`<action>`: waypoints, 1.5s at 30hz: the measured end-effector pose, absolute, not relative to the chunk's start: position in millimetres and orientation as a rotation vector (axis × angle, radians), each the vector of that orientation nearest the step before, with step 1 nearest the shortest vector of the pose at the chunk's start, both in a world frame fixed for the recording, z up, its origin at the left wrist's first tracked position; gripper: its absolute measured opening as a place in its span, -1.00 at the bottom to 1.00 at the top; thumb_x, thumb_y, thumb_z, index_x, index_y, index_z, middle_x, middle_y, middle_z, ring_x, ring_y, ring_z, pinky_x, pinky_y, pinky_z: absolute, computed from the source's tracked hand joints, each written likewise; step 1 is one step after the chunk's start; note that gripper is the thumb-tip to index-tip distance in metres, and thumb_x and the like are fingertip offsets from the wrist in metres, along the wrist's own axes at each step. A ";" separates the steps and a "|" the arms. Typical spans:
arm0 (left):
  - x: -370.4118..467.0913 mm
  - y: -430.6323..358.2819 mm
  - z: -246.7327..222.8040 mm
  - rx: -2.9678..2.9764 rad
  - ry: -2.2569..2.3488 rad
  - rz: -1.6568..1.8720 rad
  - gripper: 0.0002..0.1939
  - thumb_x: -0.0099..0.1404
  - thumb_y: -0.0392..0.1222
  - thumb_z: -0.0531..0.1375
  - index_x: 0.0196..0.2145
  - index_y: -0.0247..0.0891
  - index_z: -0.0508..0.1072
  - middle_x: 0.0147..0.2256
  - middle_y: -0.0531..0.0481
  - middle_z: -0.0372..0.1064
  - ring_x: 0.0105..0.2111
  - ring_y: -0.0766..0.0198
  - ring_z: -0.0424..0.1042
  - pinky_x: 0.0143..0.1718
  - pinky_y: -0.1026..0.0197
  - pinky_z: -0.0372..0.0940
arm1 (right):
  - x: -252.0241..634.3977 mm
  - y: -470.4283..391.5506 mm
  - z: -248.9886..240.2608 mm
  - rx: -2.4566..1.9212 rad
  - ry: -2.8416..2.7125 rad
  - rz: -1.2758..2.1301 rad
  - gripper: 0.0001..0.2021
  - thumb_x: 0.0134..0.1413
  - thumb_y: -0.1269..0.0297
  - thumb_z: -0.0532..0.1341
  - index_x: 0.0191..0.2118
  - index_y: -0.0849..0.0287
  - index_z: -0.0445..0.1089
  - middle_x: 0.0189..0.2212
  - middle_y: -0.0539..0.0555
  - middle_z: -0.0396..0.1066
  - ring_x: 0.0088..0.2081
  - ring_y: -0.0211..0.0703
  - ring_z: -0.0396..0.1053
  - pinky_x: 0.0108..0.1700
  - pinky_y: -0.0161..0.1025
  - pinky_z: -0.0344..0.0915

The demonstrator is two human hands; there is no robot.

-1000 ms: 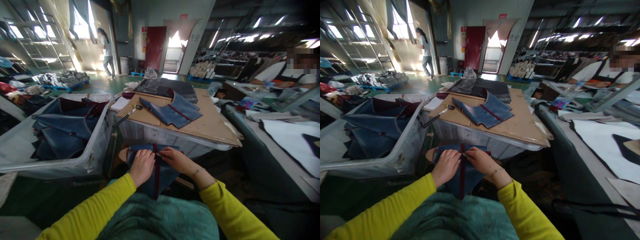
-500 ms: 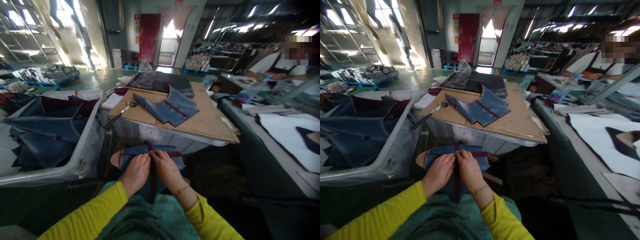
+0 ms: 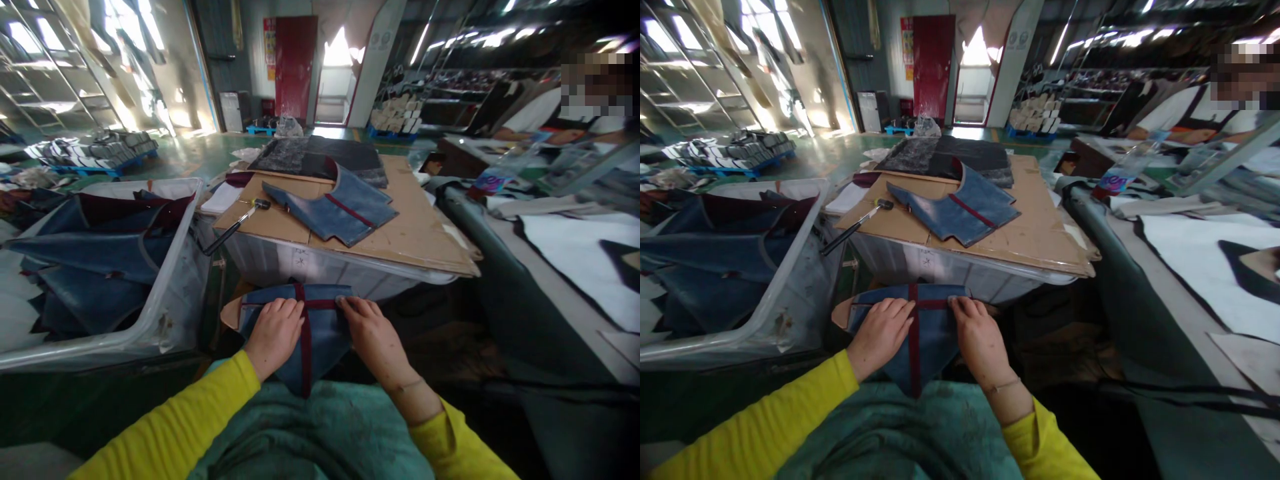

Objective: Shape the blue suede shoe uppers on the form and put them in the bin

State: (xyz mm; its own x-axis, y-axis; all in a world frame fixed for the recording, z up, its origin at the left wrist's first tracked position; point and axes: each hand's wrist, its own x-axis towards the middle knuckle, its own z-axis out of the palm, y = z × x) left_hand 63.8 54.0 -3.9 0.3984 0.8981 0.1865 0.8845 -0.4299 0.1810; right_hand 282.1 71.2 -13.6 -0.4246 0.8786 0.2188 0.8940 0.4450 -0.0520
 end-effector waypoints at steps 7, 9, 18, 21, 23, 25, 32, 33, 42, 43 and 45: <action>62.0 51.1 -5.4 2.619 1.644 0.436 -0.67 0.38 -0.24 -0.05 0.06 -0.30 0.27 -0.09 -0.10 0.32 -0.07 0.14 0.24 -0.07 0.06 0.19 | 308.9 78.0 -12.3 -1.503 -2.402 -0.080 -0.66 0.18 0.45 0.01 0.03 0.24 0.34 -0.09 0.19 0.35 -0.12 -0.09 0.27 -0.04 -0.15 0.29; 60.8 48.4 -5.1 2.624 1.636 0.453 -0.67 0.38 -0.24 -0.04 0.07 -0.28 0.26 -0.08 -0.09 0.31 -0.06 0.15 0.24 -0.06 0.07 0.19 | 289.2 77.8 -5.1 -1.427 -2.383 -0.005 -0.68 0.21 0.38 0.01 0.03 0.21 0.34 -0.10 0.17 0.35 -0.12 -0.11 0.28 -0.03 -0.15 0.28; 58.2 46.4 -4.1 2.702 1.623 0.357 -0.66 0.38 -0.24 -0.05 0.08 -0.32 0.24 -0.09 -0.11 0.31 -0.07 0.14 0.23 -0.08 0.08 0.19 | 222.0 62.9 4.5 -1.350 -2.594 0.082 -0.67 0.12 0.54 0.03 -0.02 0.22 0.35 -0.12 0.15 0.36 -0.09 -0.12 0.26 -0.04 -0.22 0.27; 59.2 47.1 -4.4 2.759 1.596 0.309 -0.65 0.39 -0.26 -0.08 0.08 -0.36 0.23 -0.10 -0.13 0.32 -0.09 0.12 0.25 -0.12 0.07 0.20 | 224.4 55.9 4.8 -1.419 -2.615 0.038 -0.63 0.10 0.54 0.05 0.03 0.25 0.31 -0.07 0.16 0.33 -0.08 -0.10 0.23 -0.08 -0.24 0.29; 59.4 47.3 -4.6 2.788 1.582 0.296 -0.64 0.39 -0.27 -0.10 0.09 -0.38 0.23 -0.10 -0.15 0.33 -0.10 0.11 0.26 -0.14 0.06 0.20 | 224.7 53.1 7.6 -1.452 -2.627 0.008 -0.63 0.10 0.54 0.04 0.03 0.24 0.31 -0.08 0.16 0.33 -0.09 -0.09 0.23 -0.10 -0.24 0.30; 58.0 46.7 -4.6 2.795 1.570 0.307 -0.63 0.38 -0.28 -0.09 0.10 -0.39 0.23 -0.08 -0.17 0.33 -0.09 0.10 0.26 -0.13 0.06 0.20 | 224.7 52.9 11.2 -1.492 -2.638 -0.020 -0.64 0.09 0.55 0.04 0.00 0.21 0.33 -0.12 0.16 0.35 -0.11 -0.09 0.24 -0.14 -0.24 0.31; 39.6 37.8 -0.3 2.727 1.593 0.435 -0.65 0.35 -0.30 -0.04 0.06 -0.34 0.28 -0.07 -0.14 0.35 -0.03 0.13 0.25 -0.01 0.05 0.15 | 236.6 61.3 18.0 -1.404 -2.660 -0.037 -0.64 0.09 0.56 0.02 -0.05 0.18 0.39 -0.14 0.15 0.37 -0.10 -0.12 0.28 -0.05 -0.22 0.26; 37.3 36.7 0.4 2.721 1.615 0.436 -0.66 0.35 -0.30 -0.04 0.05 -0.34 0.29 -0.08 -0.14 0.35 -0.04 0.12 0.26 -0.01 0.04 0.14 | 236.5 61.9 19.4 -1.352 -2.659 -0.022 -0.64 0.11 0.55 0.00 -0.03 0.19 0.38 -0.11 0.15 0.37 -0.09 -0.14 0.28 -0.01 -0.21 0.24; 22.5 29.7 -3.6 2.634 1.731 0.484 -0.66 0.36 -0.28 -0.04 0.06 -0.30 0.28 -0.03 -0.09 0.35 -0.02 0.15 0.26 0.10 -0.01 0.02 | 189.3 60.0 -3.0 -1.274 -2.543 0.093 -0.59 0.14 0.53 -0.02 0.10 0.22 0.27 -0.01 0.17 0.30 -0.05 -0.11 0.23 -0.04 -0.20 0.30; 19.3 28.9 -4.1 2.623 1.741 0.490 -0.66 0.36 -0.28 -0.04 0.06 -0.29 0.28 -0.02 -0.09 0.35 -0.01 0.16 0.26 0.10 0.00 0.02 | 183.6 59.8 -6.8 -1.281 -2.544 0.098 -0.58 0.13 0.54 -0.01 0.11 0.23 0.26 0.00 0.18 0.30 -0.04 -0.10 0.23 -0.05 -0.20 0.31; 11.5 27.4 -4.4 2.606 1.766 0.492 -0.66 0.37 -0.28 -0.04 0.06 -0.28 0.28 -0.02 -0.09 0.35 -0.01 0.16 0.26 0.10 0.00 0.02 | 173.1 59.5 -10.5 -1.264 -2.565 0.112 -0.57 0.12 0.54 0.00 0.11 0.22 0.24 0.01 0.18 0.29 -0.03 -0.09 0.21 -0.07 -0.20 0.32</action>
